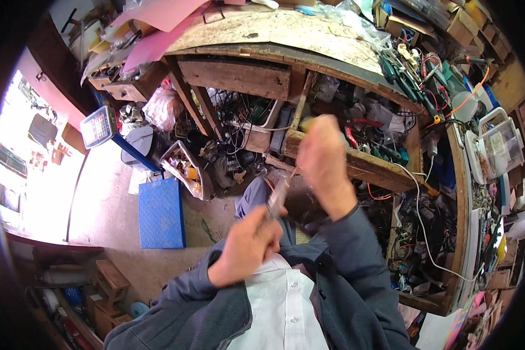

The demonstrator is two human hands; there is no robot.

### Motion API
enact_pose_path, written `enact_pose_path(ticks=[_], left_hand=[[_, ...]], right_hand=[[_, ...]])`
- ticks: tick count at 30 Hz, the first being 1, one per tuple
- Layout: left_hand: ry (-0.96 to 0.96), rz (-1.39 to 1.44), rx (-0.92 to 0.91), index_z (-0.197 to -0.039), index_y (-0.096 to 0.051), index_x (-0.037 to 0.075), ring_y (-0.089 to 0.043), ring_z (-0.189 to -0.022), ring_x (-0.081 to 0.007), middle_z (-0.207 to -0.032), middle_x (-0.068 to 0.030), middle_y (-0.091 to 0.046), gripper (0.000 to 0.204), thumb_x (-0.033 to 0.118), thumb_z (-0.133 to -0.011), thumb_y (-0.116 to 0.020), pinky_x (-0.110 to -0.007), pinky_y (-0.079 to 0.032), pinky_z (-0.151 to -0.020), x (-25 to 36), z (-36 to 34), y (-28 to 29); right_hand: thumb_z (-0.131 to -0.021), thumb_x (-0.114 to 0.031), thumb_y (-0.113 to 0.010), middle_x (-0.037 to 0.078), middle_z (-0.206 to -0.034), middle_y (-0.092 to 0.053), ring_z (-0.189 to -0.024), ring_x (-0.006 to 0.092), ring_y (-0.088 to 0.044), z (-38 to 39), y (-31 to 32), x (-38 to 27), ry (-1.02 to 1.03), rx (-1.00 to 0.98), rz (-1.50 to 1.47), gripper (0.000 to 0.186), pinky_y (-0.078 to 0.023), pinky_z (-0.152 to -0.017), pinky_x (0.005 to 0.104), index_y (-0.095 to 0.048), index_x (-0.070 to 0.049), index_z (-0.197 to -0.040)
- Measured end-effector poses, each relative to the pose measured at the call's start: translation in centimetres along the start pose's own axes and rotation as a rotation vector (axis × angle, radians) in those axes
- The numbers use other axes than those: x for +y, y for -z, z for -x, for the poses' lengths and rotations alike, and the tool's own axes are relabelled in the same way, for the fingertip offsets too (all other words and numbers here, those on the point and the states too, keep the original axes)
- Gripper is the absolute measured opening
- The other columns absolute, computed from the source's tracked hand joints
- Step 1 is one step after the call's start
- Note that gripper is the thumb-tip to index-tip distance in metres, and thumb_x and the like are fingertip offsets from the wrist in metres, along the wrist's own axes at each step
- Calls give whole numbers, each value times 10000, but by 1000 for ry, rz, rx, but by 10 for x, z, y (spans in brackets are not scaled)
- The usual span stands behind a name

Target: The person strips insulation from wires, cuts them with pliers, and twists the exposed strands together. They handle multiple small wires and use pliers and wire cutters throughout the process.

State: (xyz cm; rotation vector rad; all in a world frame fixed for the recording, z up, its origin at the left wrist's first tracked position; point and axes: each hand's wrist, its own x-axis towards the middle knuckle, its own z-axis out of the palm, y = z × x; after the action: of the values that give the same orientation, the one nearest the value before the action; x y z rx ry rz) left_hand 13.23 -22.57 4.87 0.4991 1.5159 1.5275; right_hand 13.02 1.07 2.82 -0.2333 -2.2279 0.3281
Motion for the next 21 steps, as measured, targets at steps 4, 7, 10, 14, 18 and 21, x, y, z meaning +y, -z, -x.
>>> enact_pose_path(ticks=[4,7,10,14,18,21], left_hand=[[17,178,111,-1286,-504,8,-483,-505,-104,-760,-44,-537,254,102,-1051,-482,-243,-384,-441,-8,7,10],[-98,295,162,-1299,-474,8,-448,-501,-112,-761,-37,-482,273,149,-1065,-472,-255,-372,-433,-9,-3,35],[-118,345,65,-1304,-479,6,-472,-533,-120,-791,-44,-486,269,143,-1073,-472,-257,-394,-456,-2,-9,44],[-98,379,52,-1302,-483,6,-469,-528,-124,-786,-43,-486,267,146,-1075,-468,-258,-387,-457,1,-5,43],[-61,410,29,-1300,-488,5,-472,-527,-124,-776,-42,-484,263,140,-1075,-462,-256,-376,-454,3,-6,43],[-40,375,18,-1302,-490,6,-472,-528,-122,-772,-40,-480,264,138,-1075,-464,-252,-371,-454,5,-5,40]], right_hand=[[-879,8,-622,171,-719,-561,-603,341,-555,-17,40,42,-293,36,-200,155,-449,-556,380,-471,10,-844],[-895,-79,-688,148,-687,-548,-594,250,-518,-7,55,23,-293,-208,-309,240,-451,-575,351,-470,-5,-828],[-911,-89,-684,91,-705,-487,-644,176,-444,20,40,10,-428,-364,-496,236,-414,-592,318,-471,-9,-851],[-930,-85,-654,0,-716,-432,-687,76,-373,41,23,-2,-453,-489,-671,203,-376,-600,261,-480,-17,-853],[-943,-134,-635,25,-764,-471,-717,121,-433,44,17,-14,-526,-543,-930,159,-393,-659,266,-542,-15,-894],[-942,-172,-614,95,-833,-499,-766,218,-504,44,12,-14,-548,-555,-1052,205,-429,-714,326,-533,10,-895]])
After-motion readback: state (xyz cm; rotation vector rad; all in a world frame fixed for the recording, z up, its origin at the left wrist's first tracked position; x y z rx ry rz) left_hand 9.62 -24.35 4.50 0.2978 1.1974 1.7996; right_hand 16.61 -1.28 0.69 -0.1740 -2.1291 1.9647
